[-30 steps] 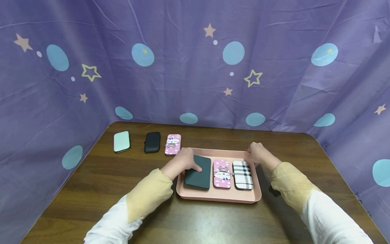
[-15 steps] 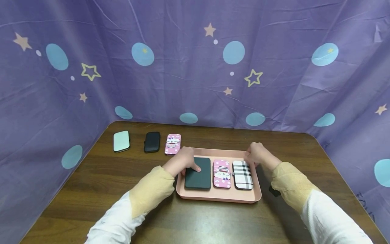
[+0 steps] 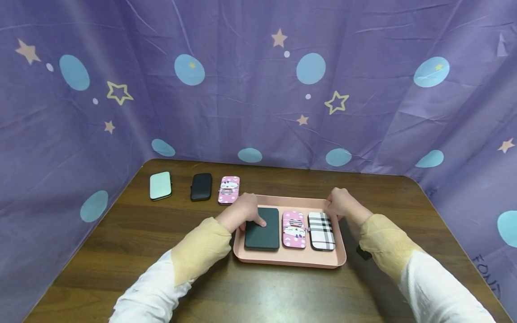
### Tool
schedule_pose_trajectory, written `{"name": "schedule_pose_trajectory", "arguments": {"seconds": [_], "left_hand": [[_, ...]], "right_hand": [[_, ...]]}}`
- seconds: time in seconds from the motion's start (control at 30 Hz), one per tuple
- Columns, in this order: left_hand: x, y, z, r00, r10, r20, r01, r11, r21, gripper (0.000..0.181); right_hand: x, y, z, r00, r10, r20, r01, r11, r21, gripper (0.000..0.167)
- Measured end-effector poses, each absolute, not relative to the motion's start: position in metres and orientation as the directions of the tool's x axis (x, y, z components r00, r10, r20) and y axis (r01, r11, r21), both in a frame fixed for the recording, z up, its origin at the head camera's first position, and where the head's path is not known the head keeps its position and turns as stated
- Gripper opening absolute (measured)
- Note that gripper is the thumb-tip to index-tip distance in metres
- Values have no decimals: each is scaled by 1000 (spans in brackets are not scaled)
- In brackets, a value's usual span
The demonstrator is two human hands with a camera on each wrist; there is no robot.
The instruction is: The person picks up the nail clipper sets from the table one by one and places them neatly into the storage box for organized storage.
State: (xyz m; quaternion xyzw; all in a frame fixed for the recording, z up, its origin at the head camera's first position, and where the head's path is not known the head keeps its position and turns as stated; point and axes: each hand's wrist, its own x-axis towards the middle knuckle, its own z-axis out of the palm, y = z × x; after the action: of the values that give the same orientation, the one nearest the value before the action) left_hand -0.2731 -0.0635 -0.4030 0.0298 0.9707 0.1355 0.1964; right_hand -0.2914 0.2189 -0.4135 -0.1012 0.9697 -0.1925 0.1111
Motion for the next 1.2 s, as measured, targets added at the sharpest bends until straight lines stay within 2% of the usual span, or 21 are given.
{"name": "schedule_pose_trajectory", "arguments": {"seconds": [0.13,0.27,0.43,0.53,0.67,0.8,1.0,1.2], "left_hand": [[-271,-65,-398,-929,146,-341,53,962,270,78],[-271,-71,-390,-947,200,-251,130,954,270,64],[-273,-83,-378,-951,196,-241,83,909,409,44],[-275,-92,-374,-967,171,-189,69,891,449,30],[-281,-105,-374,-992,110,-56,78,910,406,32],[-289,-118,-379,-999,14,34,26,924,381,33],[-302,-134,-391,-997,-53,49,-31,927,374,34],[-315,-143,-399,-998,-68,16,-58,934,352,33]], "right_hand": [[-291,219,-413,-957,-242,-163,-163,905,-392,25],[-290,218,-414,-957,-247,-154,-172,907,-384,25],[-291,219,-413,-957,-245,-155,-172,910,-377,27],[-291,219,-413,-957,-249,-150,-180,913,-367,28],[-291,219,-413,-957,-246,-152,-178,914,-364,28],[-290,219,-413,-958,-254,-129,-194,914,-357,29],[-289,219,-415,-960,-274,-63,-235,904,-357,30],[-289,219,-415,-958,-278,-65,-237,901,-363,27]]}}
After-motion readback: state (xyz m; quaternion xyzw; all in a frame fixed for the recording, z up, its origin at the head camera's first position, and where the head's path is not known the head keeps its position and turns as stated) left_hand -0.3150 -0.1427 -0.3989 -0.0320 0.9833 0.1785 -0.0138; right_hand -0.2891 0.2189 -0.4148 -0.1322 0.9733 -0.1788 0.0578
